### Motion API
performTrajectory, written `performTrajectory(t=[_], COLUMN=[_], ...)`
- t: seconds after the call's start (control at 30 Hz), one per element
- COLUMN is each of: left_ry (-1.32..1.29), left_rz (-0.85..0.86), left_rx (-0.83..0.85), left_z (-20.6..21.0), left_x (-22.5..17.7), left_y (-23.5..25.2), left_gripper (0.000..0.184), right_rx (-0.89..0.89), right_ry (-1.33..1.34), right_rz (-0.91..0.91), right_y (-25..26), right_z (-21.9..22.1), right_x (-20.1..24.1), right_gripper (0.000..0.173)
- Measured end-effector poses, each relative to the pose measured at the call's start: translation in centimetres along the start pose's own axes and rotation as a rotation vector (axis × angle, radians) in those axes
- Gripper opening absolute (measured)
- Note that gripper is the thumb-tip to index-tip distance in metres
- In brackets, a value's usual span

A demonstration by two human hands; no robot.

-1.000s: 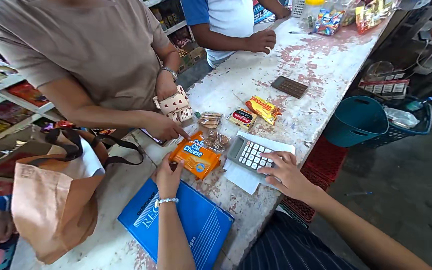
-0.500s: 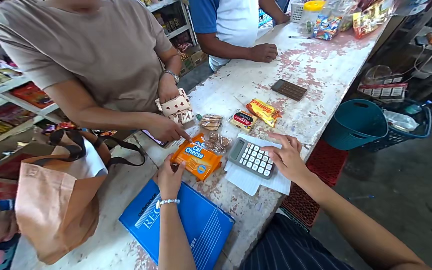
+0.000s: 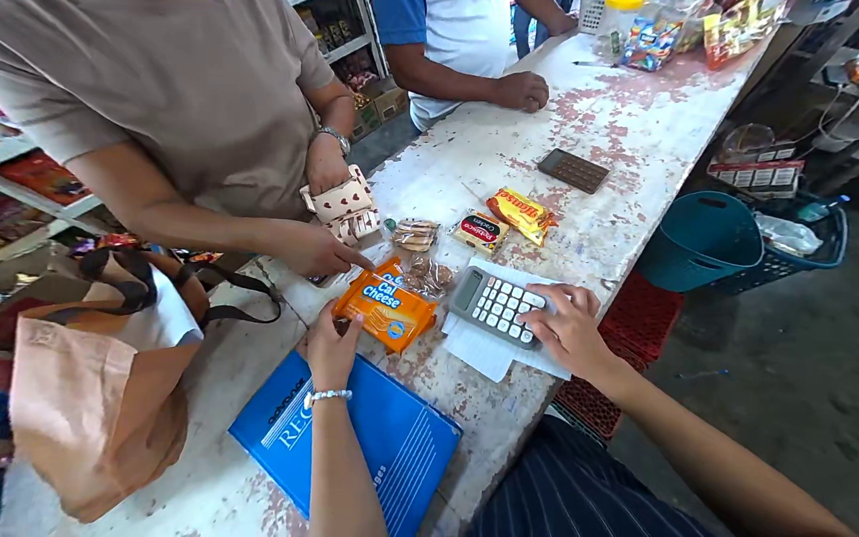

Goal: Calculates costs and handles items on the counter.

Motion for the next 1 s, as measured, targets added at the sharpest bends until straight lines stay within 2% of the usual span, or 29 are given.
performTrajectory(t=[0.2, 0.3, 0.47, 0.6, 1.0], left_ry=[-0.005, -0.011, -0.012, 0.008, 0.028], left_rz=[-0.004, -0.023, -0.025, -0.033, -0.063], left_rx=[-0.011, 0.0, -0.003, 0.001, 0.025], left_z=[-0.2, -0.2, -0.3, -0.4, -0.3], left_x=[-0.3, -0.5, -0.3, -0.5, -0.7], left_y=[-0.1, -0.1, -0.1, -0.1, 0.2], left_gripper=[0.058, 0.058, 0.056, 0.056, 0.058], right_rx=[-0.161, -0.241, -0.338, -0.322, -0.344], right_ry=[-0.049, 0.019, -0.002, -0.004, 0.042], right_rz=[0.012, 0.054, 0.26, 0.463, 0.463], right_y=[-1.6, -1.6, 0.4, 0.0, 0.3], right_z=[-0.2, -0.7, -3.0, -1.4, -1.3], right_x=[-1.5, -2.2, -5.5, -10.0, -9.5], right_gripper=[0.055, 0.063, 0.052, 0.046, 0.041])
Point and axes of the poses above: each hand's wrist, its own y-axis towards the middle knuckle, its own z-axis out of the palm, x = y × z, the point moved 3 cm from there along y, towards the middle knuckle
